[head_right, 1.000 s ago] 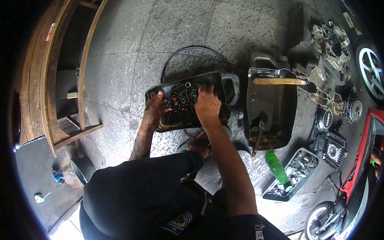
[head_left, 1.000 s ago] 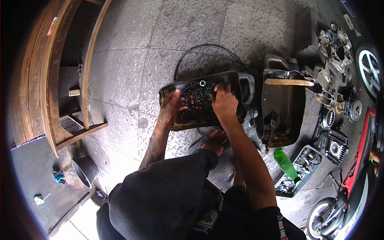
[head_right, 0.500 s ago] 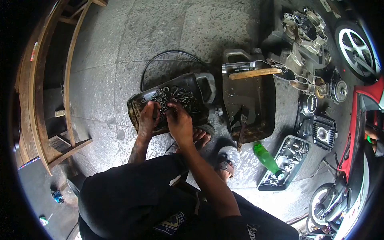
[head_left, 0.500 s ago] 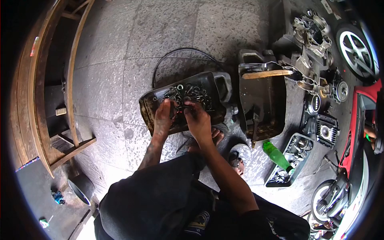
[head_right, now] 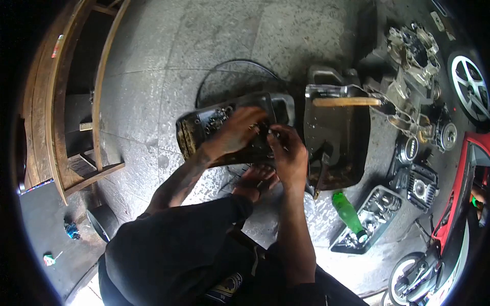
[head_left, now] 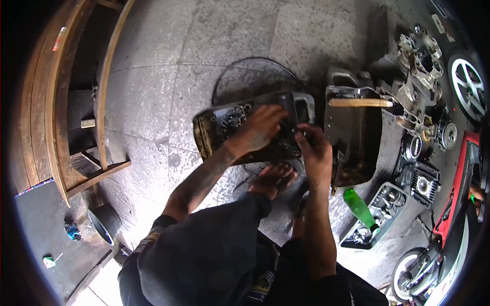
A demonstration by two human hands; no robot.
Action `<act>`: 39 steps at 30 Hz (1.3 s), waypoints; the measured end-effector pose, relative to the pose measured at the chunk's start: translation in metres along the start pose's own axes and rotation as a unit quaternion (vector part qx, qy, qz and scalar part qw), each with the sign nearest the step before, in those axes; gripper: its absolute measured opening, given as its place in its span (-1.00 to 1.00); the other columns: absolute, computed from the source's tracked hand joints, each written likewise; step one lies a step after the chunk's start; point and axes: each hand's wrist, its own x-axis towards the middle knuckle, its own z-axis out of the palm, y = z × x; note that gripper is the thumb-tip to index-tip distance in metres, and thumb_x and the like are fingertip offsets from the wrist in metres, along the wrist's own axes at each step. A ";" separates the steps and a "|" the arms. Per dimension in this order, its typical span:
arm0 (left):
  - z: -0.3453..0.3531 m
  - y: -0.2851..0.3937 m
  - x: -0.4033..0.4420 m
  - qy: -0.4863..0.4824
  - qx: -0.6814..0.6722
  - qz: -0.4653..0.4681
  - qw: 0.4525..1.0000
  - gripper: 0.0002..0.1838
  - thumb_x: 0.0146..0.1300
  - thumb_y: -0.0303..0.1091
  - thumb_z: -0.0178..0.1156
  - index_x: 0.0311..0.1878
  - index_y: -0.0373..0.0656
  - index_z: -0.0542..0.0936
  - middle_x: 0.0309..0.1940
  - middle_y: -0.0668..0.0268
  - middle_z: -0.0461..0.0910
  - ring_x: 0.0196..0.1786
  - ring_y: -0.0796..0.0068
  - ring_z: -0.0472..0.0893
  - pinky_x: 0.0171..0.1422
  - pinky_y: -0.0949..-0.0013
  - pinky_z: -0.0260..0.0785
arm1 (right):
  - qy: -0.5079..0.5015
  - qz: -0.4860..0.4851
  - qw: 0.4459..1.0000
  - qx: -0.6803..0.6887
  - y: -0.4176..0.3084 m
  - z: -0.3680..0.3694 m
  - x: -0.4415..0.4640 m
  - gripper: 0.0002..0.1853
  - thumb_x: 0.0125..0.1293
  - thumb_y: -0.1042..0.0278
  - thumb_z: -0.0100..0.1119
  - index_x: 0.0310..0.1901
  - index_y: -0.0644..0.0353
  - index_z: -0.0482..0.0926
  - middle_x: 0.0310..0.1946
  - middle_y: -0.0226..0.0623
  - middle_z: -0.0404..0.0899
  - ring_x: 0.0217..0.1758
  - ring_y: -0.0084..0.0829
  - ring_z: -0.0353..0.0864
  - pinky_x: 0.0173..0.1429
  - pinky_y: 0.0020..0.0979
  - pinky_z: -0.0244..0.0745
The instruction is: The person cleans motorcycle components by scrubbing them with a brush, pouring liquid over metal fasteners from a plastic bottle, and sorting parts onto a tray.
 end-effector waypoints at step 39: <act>-0.037 -0.033 -0.100 0.026 0.104 -0.356 0.928 -0.46 0.24 -0.34 -0.03 0.28 -0.23 0.16 0.15 -0.19 0.22 0.22 -0.16 0.24 0.29 0.04 0.15 | -0.173 -0.208 0.861 -0.431 0.057 0.134 0.041 -0.43 0.11 0.39 0.08 0.22 0.07 0.28 0.27 -0.17 0.16 0.32 -0.04 0.16 0.26 -0.12 0.29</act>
